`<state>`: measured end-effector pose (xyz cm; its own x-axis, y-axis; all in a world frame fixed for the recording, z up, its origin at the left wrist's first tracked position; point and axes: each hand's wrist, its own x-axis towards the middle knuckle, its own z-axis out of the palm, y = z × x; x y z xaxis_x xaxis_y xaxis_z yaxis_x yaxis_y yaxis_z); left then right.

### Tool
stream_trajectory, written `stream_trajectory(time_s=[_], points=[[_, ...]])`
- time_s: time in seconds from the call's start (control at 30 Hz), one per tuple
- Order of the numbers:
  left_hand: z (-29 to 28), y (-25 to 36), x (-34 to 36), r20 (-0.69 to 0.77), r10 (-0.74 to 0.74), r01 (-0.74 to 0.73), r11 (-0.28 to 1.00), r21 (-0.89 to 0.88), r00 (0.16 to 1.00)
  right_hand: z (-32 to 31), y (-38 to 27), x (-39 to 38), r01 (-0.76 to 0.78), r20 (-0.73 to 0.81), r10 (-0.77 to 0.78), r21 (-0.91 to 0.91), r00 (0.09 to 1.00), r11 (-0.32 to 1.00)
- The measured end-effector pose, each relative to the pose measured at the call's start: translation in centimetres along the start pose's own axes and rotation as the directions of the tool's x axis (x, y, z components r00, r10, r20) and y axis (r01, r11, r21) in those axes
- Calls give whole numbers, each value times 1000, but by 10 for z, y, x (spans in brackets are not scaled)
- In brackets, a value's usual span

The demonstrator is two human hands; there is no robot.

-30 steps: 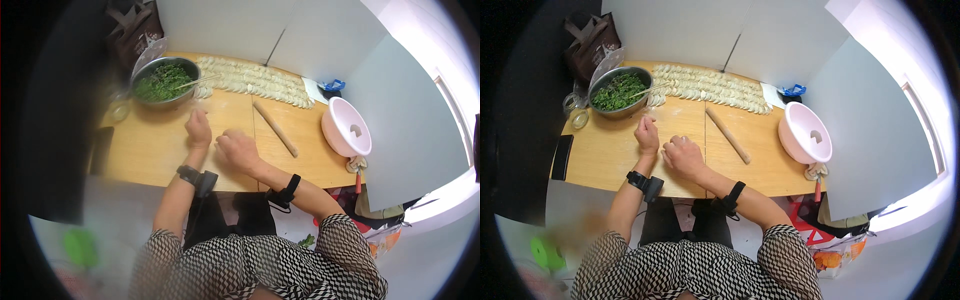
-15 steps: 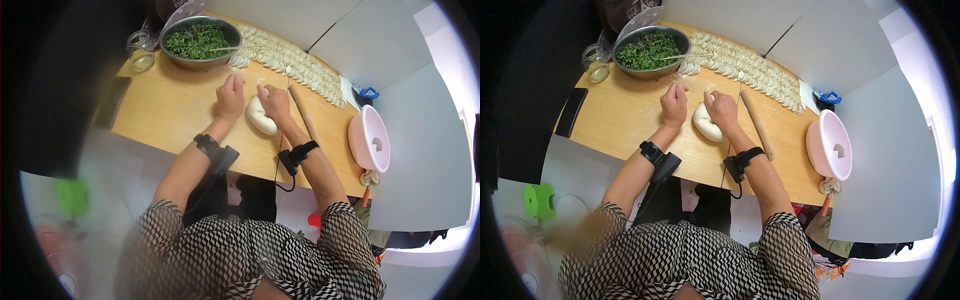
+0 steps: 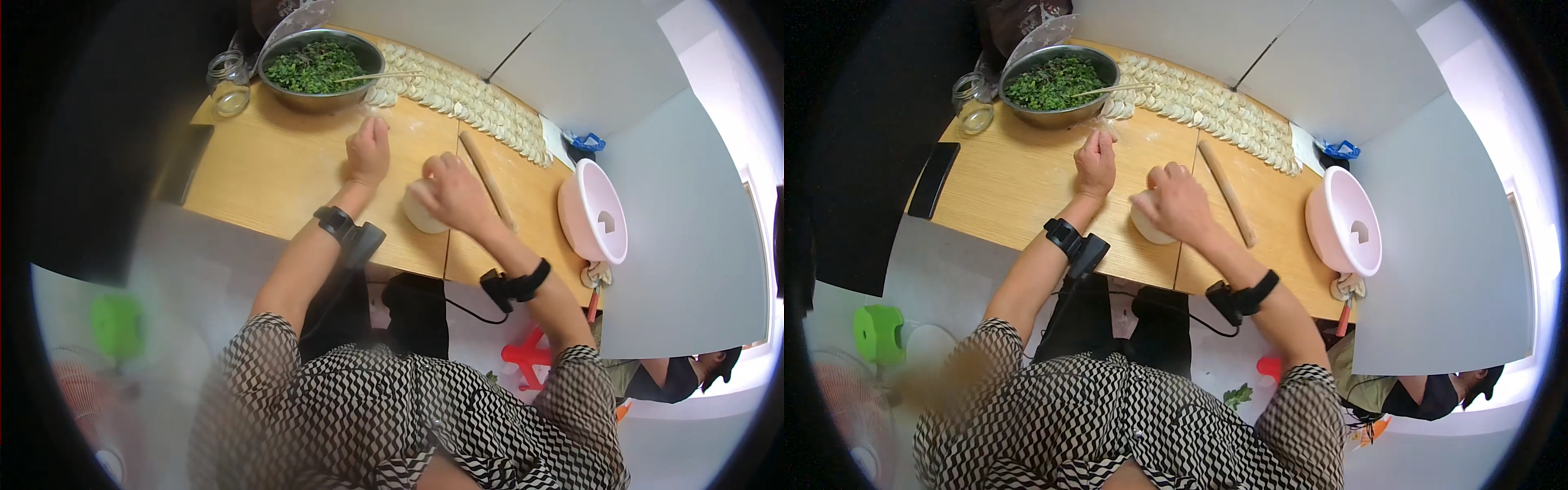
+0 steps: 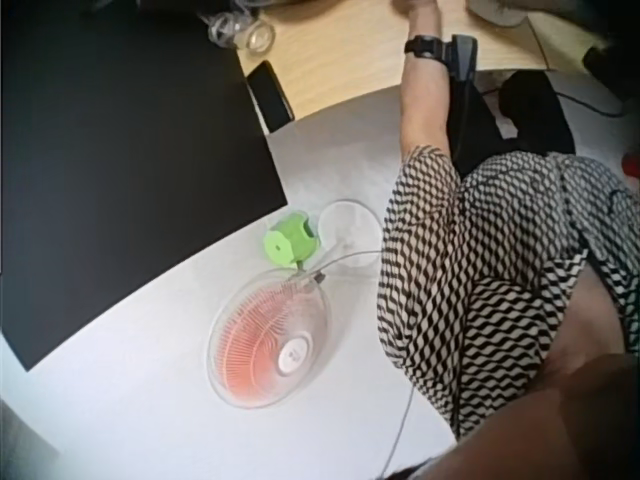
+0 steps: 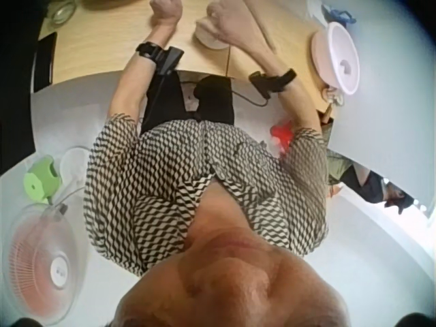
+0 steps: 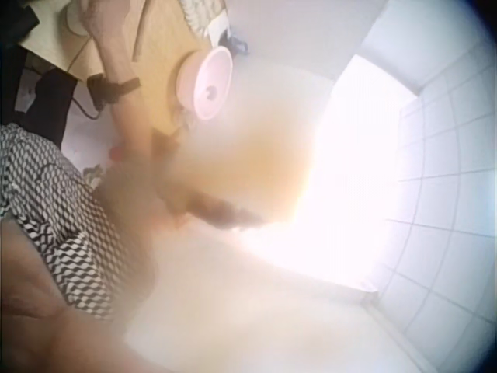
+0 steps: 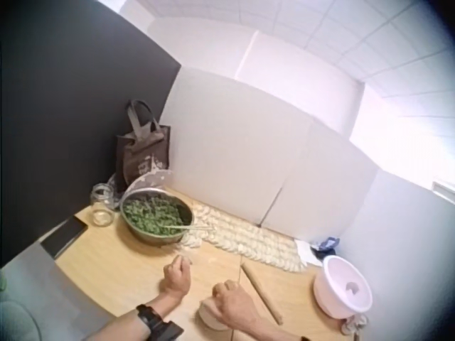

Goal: Knead a large piece of dough on a wooden table.

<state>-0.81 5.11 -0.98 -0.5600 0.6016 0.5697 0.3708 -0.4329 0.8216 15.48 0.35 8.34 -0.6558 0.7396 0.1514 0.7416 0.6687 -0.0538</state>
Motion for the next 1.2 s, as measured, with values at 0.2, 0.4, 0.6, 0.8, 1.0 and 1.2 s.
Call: stream_trajectory(time_s=[0.2, 0.4, 0.6, 0.8, 1.0, 1.2], points=[[2, 8, -5, 1, -51, 51, 997, -51, 999, 37, -8, -14, 181, -329, -232, -179, 915, 967], [1, 10, -4, -8, -72, 72, 995, -76, 997, 47, 16, 24, -120, -246, 138, 88, 960, 989], [-2, 17, -4, 0, -100, 99, 990, -99, 995, 56, 46, 69, -259, -153, 273, 105, 950, 960], [-1, 16, -2, -12, -48, 46, 995, -86, 999, 72, 81, 94, -253, -151, 251, 1, 956, 967], [-3, 3, 0, -6, -31, 31, 999, -19, 999, 58, 46, 62, -12, 80, -5, 208, 997, 978], [0, -5, 0, -31, 36, -37, 999, -21, 999, 20, -13, -12, 233, -90, -236, -44, 968, 972]])
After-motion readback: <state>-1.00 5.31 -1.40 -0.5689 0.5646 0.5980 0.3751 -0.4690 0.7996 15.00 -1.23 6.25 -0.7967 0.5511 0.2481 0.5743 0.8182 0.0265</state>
